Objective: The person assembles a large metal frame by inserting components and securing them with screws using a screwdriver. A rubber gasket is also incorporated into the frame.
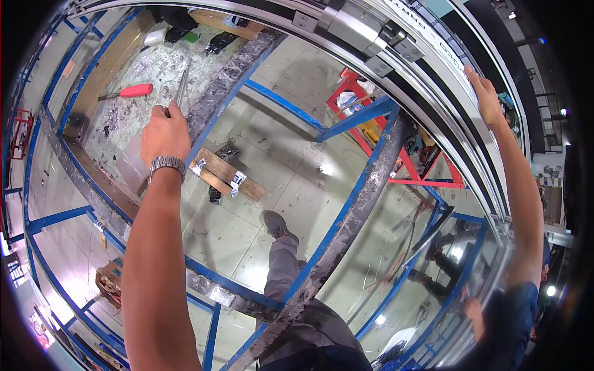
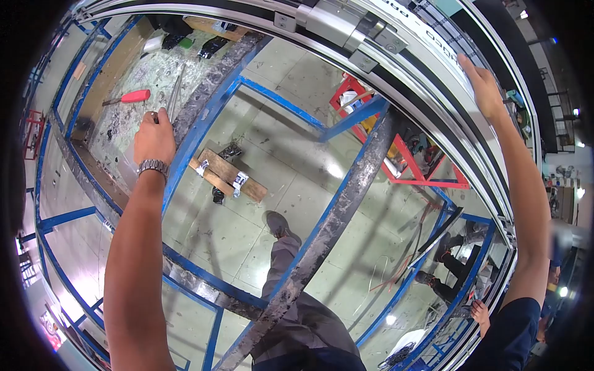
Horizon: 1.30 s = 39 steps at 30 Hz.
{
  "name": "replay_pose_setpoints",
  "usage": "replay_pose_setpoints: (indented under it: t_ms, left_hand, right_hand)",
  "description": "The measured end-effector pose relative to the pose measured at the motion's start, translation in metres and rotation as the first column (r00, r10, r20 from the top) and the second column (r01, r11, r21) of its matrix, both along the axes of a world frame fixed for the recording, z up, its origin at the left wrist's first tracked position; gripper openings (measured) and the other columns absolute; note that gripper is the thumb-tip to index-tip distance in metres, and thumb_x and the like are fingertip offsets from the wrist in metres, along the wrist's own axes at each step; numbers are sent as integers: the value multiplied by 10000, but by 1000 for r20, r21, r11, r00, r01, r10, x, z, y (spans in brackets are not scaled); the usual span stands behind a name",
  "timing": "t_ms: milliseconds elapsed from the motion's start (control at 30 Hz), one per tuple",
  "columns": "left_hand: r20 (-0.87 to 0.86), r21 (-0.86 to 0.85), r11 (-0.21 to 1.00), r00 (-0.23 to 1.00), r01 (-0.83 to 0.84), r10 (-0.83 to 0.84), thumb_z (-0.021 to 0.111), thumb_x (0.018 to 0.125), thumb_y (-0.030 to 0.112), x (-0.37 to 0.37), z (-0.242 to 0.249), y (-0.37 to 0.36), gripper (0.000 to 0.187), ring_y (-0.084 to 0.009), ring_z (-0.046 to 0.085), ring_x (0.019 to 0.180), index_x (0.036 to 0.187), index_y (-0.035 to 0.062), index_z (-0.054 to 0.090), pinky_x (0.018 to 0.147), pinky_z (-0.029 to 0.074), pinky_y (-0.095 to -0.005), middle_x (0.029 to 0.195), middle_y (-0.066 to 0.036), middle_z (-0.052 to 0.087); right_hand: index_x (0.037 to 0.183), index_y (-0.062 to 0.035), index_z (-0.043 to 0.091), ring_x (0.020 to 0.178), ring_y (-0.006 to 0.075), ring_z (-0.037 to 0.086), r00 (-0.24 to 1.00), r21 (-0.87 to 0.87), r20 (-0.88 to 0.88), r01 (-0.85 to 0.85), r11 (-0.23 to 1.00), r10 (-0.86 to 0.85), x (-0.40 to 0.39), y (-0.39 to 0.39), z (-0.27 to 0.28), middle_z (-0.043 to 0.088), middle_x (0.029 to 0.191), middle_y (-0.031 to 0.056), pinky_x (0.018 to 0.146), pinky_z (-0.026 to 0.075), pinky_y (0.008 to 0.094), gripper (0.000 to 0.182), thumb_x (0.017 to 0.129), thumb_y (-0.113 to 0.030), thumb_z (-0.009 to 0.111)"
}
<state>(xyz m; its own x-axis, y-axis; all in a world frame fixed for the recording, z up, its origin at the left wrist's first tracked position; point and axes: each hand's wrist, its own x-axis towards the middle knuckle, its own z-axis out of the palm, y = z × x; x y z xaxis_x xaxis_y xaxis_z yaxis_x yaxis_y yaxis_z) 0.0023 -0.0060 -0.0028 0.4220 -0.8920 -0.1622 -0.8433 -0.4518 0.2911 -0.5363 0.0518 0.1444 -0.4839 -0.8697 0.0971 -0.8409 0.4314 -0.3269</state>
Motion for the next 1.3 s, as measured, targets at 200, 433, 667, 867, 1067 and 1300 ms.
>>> replay_pose_setpoints:
  t_ms: [200,433,667,867,1067,1300]
  left_hand:
    - [-15,-22,1000,1000,-2,2,434,967,449,0,5,3,454,-362,627,1098,1243,141,622,928,480,-477,1146,-172,677]
    - [-42,-68,998,999,-1,-2,462,960,442,3,-2,2,450,-354,619,1116,1272,164,630,939,478,-471,1182,-154,664]
    - [-38,-25,999,999,-21,20,455,964,460,-2,7,3,457,-341,629,1108,1268,165,628,937,481,-455,1142,-146,690]
    - [-18,-24,1000,1000,-12,12,433,965,490,-2,4,2,479,-344,632,1101,1254,164,633,926,484,-461,1136,-146,692]
    - [-16,-9,1000,1000,-9,9,428,965,497,-1,1,0,471,-349,637,1090,1226,173,649,916,485,-468,1118,-147,699]
    - [-4,-10,1000,1000,-16,16,430,962,499,-4,4,1,474,-353,644,1073,1216,167,654,907,490,-473,1101,-152,702]
  right_hand:
    - [1133,140,649,1068,295,595,998,26,50,-30,999,29,1,0,3,657,1085,253,1025,360,361,917,869,-723,487]
    - [1184,118,636,1093,306,589,1000,17,6,-16,1000,16,0,0,3,643,1142,266,1030,363,355,885,879,-701,490]
    - [1195,136,619,1075,326,602,997,56,72,-35,998,31,-10,-2,3,647,1123,283,1023,372,365,886,885,-684,497]
    - [1202,138,615,1091,343,595,989,89,136,-75,993,62,-24,-5,-1,624,1164,300,1025,377,382,900,881,-693,491]
    - [1154,122,644,1038,244,590,999,44,38,-30,999,28,-12,-2,0,649,1090,224,994,376,329,794,937,-623,478]
    - [1166,127,642,1029,308,620,997,21,68,-50,999,48,-15,-2,-2,661,1080,265,993,398,359,871,880,-683,498]
